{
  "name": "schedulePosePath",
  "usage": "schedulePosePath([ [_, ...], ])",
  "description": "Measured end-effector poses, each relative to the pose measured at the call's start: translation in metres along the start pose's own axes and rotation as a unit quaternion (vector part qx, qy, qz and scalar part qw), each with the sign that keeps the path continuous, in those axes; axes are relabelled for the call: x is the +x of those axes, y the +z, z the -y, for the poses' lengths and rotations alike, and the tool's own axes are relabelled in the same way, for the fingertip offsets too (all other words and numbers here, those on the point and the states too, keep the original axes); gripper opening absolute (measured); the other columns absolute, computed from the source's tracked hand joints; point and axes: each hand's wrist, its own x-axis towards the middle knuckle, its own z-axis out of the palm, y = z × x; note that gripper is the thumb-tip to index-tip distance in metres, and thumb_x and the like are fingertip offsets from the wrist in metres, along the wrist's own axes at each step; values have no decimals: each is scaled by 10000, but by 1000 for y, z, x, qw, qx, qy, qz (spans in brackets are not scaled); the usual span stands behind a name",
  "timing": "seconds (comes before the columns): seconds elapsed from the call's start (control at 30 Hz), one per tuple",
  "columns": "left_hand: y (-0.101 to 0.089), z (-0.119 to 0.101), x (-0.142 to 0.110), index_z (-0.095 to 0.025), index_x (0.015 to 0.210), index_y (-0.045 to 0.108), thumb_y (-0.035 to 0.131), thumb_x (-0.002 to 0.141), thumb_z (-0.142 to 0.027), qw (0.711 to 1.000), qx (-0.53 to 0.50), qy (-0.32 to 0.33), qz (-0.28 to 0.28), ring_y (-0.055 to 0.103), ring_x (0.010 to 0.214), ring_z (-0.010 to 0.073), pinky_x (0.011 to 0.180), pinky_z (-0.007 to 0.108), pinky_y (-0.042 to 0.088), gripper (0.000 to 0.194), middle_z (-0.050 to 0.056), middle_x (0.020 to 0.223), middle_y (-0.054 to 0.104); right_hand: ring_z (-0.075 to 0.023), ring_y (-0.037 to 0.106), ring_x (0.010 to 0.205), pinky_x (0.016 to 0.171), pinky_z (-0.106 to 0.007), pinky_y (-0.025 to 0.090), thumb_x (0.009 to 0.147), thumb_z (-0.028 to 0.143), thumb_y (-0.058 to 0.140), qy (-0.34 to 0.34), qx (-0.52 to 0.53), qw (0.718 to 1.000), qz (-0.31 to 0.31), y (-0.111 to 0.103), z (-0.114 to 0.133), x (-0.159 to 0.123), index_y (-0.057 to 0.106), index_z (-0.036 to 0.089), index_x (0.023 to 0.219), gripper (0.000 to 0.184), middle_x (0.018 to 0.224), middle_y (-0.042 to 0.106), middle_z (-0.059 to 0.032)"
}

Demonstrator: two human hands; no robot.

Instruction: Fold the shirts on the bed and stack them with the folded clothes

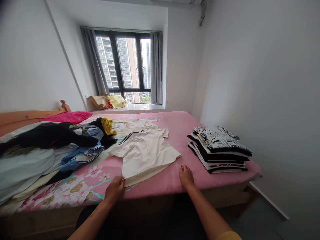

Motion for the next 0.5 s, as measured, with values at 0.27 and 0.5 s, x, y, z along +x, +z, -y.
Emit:
schedulePosePath([
  [0.27,-14,59,-21,-233,899,612,422,809,-401,972,-160,-155,-72,641,825,216,712,289,450,269,12,868,696,-256,520,1090,900,-323,387,795,345,522,40,-3,998,-44,11,20,24,508,150,1213,462,1181,583,-107],
  [0.5,-11,82,-7,-230,871,636,502,724,-440,916,-253,-297,-95,654,760,252,673,339,501,289,6,716,680,-236,525,1044,838,-323,375,810,331,491,34,-48,995,-75,31,43,37,564,201,1133,356,1136,601,-83],
])
